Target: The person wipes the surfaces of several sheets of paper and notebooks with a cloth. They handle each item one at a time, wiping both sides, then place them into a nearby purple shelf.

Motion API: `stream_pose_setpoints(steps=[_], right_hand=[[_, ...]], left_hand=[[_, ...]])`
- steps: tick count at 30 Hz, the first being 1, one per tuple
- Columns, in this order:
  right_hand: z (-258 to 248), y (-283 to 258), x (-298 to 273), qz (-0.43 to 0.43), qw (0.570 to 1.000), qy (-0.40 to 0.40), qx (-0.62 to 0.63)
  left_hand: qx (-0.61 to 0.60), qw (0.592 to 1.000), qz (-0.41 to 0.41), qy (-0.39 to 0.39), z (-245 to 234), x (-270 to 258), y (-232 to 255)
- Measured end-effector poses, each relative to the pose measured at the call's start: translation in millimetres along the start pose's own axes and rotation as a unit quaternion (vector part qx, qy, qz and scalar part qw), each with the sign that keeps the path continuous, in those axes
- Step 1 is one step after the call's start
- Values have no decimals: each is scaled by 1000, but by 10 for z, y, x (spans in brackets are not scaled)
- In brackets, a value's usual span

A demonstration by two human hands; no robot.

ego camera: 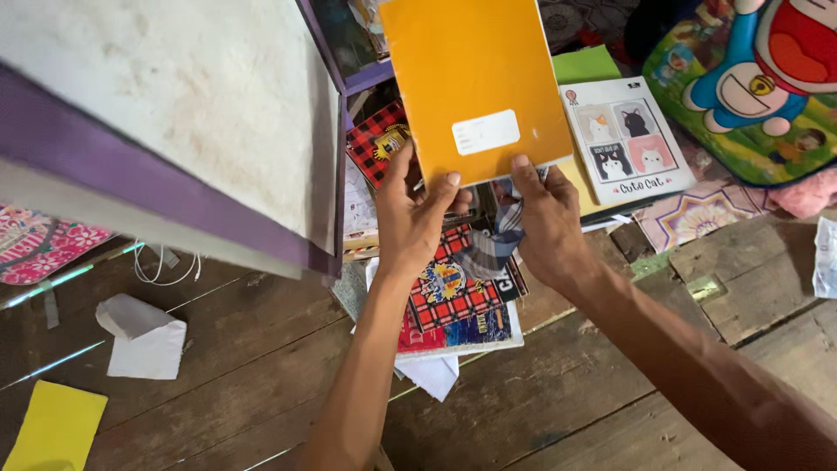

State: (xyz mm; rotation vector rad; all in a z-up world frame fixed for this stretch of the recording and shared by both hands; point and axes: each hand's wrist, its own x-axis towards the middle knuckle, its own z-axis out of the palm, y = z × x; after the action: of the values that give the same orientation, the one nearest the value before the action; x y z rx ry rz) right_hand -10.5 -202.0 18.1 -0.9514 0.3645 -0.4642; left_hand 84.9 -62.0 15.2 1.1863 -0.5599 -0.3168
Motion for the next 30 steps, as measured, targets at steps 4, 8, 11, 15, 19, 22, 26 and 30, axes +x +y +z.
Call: stream_pose_setpoints(steps=[4, 8, 11, 15, 19, 22, 26, 30], right_hand=[[-14, -9, 366, -32, 999, -5, 10], [11, -10, 731, -34, 998, 30, 38], [50, -55, 952, -29, 999, 45, -1], [117, -113, 1163, -1, 998, 54, 12], [206, -163, 1372, 17, 997, 61, 44], [217, -160, 1511, 18, 997, 55, 47], [257, -163, 1744, 9, 998, 49, 47], [273, -150, 2097, 20, 997, 61, 34]], left_hand=[[-9, 999, 2, 34, 45, 304, -166], [33, 998, 38, 40, 46, 570, -274], [36, 998, 38, 44, 18, 797, -328], [-10, 997, 53, 52, 31, 1001, -416], [16, 996, 45, 73, 2, 1190, -443], [-26, 996, 30, 77, -12, 1322, -491], [53, 992, 67, 96, -51, 1524, -541], [95, 983, 110, 115, -99, 1790, -711]])
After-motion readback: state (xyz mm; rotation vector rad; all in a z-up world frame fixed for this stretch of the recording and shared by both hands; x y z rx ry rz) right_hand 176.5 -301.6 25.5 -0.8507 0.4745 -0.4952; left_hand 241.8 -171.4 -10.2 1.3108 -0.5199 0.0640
